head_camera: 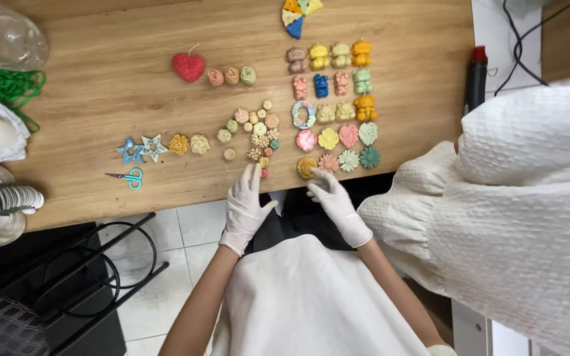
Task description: The person, wearing white gloves, picks up small decorative wax candle pieces one at a time and arranges them into neat rows on a wooden table. Near the end, the person picks up a red heart-shaped candle and trims its wick with scissors.
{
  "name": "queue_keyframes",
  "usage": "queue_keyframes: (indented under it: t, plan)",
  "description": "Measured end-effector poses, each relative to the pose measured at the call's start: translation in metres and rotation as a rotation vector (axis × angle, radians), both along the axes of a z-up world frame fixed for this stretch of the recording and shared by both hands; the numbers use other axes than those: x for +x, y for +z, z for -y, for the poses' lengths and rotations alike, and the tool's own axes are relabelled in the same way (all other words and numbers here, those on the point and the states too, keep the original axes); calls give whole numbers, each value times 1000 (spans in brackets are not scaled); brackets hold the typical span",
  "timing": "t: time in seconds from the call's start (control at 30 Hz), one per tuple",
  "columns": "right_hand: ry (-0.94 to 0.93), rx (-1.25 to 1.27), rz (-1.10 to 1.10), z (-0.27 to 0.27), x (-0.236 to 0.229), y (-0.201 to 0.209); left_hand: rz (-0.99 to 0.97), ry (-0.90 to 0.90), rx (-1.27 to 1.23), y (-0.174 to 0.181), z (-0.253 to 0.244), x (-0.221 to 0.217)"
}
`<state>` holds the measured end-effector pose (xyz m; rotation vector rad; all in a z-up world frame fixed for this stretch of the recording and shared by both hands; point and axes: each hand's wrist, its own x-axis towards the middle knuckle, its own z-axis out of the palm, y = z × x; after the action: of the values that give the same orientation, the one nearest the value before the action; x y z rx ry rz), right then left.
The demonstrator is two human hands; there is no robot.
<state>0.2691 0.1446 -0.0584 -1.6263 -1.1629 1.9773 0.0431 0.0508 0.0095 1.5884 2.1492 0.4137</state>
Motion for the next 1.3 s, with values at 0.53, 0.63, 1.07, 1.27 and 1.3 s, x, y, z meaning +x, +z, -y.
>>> queue_keyframes:
  t: [0.53, 0.63, 1.07, 1.27, 1.3]
  plan:
    - [268, 865, 189, -106, -178, 6, -783, -1015, -36, -156, -102, -9]
    - [216, 839, 179, -110, -190, -10, -950, -906, 75, -148, -108, -18]
    - [-14, 779, 236, -79, -221, -31, -844, -1000, 112, -252, -73, -26]
    - [37, 835, 263, -67, -243, -29, -986, -1070, 43, -221, -58, -57]
    - [45, 843, 261, -65, -247, -26, -971, -1041, 37, -231, -52, -59]
